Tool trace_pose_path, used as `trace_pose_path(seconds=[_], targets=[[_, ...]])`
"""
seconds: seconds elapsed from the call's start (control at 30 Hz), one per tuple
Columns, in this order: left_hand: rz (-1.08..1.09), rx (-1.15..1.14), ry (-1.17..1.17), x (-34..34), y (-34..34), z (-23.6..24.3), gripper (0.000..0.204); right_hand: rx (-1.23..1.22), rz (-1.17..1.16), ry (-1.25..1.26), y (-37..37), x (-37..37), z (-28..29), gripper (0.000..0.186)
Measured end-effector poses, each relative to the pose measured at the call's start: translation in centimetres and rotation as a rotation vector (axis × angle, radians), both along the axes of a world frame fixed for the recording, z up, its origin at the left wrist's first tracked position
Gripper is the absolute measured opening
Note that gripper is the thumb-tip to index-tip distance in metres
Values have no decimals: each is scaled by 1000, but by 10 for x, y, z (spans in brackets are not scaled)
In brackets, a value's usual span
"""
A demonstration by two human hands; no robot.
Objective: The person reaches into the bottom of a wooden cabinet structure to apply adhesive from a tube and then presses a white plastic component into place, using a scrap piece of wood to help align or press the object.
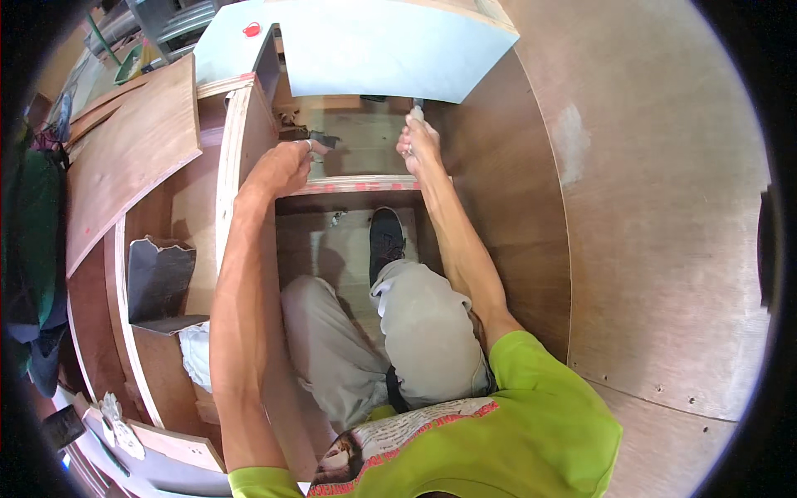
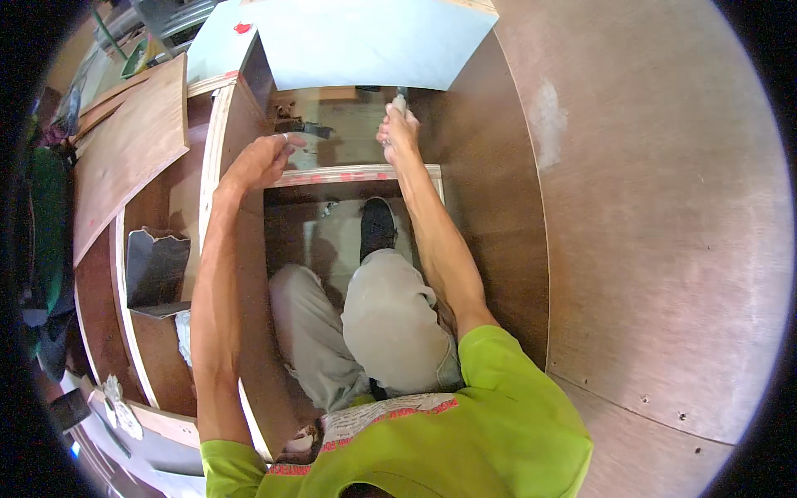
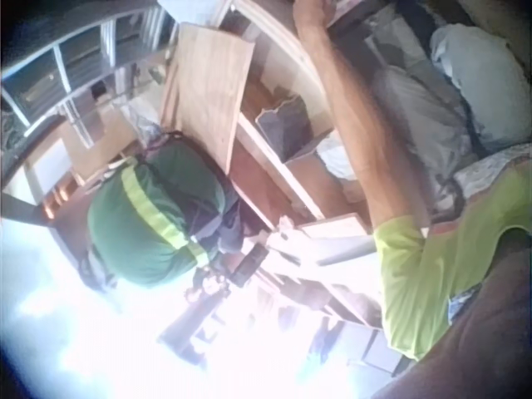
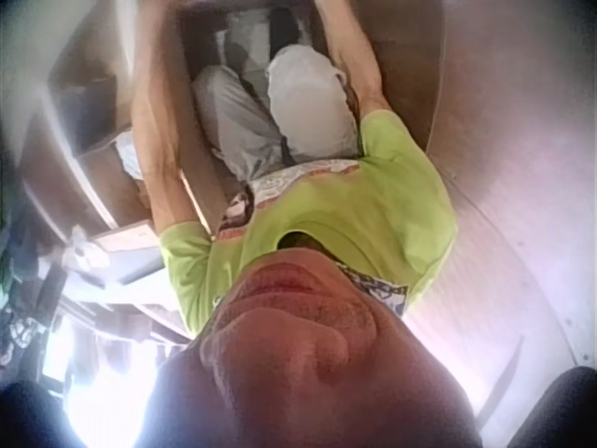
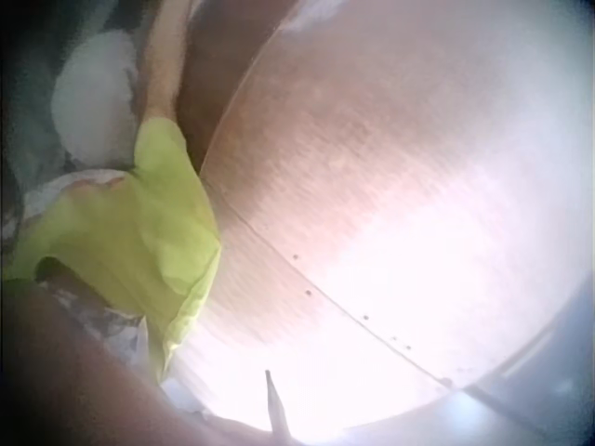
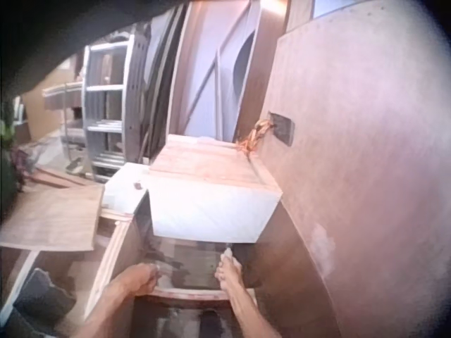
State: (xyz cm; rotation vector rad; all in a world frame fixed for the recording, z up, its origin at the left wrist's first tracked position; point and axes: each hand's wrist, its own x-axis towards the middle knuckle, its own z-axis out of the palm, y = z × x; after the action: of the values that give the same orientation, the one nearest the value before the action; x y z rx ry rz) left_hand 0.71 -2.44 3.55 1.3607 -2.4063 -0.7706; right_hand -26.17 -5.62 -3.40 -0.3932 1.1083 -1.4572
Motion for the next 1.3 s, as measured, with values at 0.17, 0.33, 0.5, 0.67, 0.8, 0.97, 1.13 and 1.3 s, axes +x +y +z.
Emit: trace_pose_path(seconds=[0.17, 0.33, 0.5, 0.67, 0.8, 0.97, 1.13, 1.3], targets=[[17, -26, 14, 12, 4, -6, 27, -14, -4, -3, 30, 12, -9, 16], [23, 22, -43, 1, 2, 2, 25, -47, -28, 39, -2, 12, -7, 15], [61, -17, -27, 22, 8, -10, 24, 0, 8, -1, 43, 43, -5, 13], [45, 22, -21, 4, 2, -3, 24, -28, -8, 41, -2, 49, -3, 14], [67, -41, -45, 23, 6, -13, 25, -22, 39, 33, 41, 72, -7, 16], [32, -7, -46, 1, 4, 2, 25, -14, 47, -39, -5, 64, -2, 16], [43, -75, -11, 18, 3, -15, 26, -35, 97, 12, 24, 74, -14, 18], [44, 19, -24, 4, 1, -7, 26, -67, 75, -37, -1, 87, -5, 16]])
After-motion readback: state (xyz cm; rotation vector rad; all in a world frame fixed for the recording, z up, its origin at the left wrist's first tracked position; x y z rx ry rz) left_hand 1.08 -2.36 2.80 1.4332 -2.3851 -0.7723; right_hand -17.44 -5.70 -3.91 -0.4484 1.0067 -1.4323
